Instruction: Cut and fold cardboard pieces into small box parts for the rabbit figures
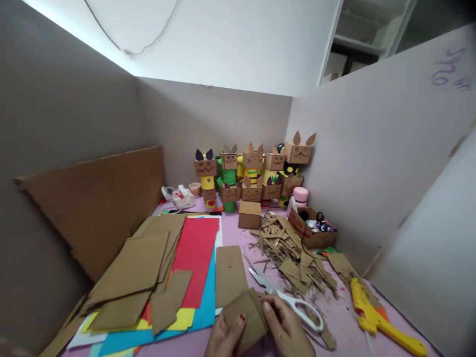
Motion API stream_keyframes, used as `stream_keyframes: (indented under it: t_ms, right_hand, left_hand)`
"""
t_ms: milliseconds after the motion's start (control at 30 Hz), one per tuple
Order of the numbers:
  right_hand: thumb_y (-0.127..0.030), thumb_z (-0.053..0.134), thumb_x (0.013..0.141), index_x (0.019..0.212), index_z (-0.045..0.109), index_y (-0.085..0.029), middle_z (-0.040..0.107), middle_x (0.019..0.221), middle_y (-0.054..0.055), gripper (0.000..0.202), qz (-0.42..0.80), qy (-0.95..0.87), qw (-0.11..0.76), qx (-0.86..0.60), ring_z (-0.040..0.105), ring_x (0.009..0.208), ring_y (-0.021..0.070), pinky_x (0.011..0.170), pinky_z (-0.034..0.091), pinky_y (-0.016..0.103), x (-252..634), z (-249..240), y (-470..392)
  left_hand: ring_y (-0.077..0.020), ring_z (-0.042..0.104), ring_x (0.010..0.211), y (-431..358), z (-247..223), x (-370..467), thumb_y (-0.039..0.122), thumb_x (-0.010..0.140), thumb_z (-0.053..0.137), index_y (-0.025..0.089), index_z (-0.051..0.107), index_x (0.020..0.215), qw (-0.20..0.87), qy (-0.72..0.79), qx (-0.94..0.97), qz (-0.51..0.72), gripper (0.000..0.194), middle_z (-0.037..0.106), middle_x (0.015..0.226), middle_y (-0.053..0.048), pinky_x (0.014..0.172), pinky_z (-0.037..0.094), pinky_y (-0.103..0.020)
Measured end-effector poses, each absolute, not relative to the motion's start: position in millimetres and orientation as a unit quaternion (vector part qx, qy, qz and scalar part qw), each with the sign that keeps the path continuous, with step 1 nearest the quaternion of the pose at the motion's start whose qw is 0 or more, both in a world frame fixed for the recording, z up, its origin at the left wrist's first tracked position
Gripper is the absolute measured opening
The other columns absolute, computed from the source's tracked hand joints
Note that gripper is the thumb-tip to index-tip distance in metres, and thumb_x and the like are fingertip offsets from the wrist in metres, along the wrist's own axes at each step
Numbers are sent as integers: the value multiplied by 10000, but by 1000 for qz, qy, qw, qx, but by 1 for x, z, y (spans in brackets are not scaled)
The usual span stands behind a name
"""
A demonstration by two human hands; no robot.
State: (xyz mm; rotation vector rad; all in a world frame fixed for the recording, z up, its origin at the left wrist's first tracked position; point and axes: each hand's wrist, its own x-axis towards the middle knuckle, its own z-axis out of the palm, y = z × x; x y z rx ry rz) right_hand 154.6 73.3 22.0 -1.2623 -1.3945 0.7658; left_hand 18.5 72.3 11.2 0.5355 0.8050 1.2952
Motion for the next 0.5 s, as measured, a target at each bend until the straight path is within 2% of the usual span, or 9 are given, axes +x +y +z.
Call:
stream_keyframes:
  t_ms: [133,300,500]
  right_hand:
    - [-592,420,832,670,639,-208,616,506,-4,471,347,-586,519,-516,583,506,173,500,495,229,152,12,69]
    - [-598,421,830,663,632,-204,580,460,-15,478,364,-590,501,-518,546,441,161,436,466,215,160,9,64]
    - [-579,428,838,809,668,-197,650,538,2,453,370,-598,467,-536,590,492,171,476,486,214,166,6,59]
  left_hand:
    - [-316,618,1034,69,5,22,330,586,792,166,660,1043,695,335,239,590,503,731,1007,-139,950,423,-452]
    - [-304,635,982,66,2,22,314,628,768,159,656,1021,697,314,267,587,438,717,1023,-145,900,450,-460]
    - [-291,610,1015,61,6,21,327,671,740,155,626,1033,701,305,300,570,417,681,1083,-150,908,436,-448]
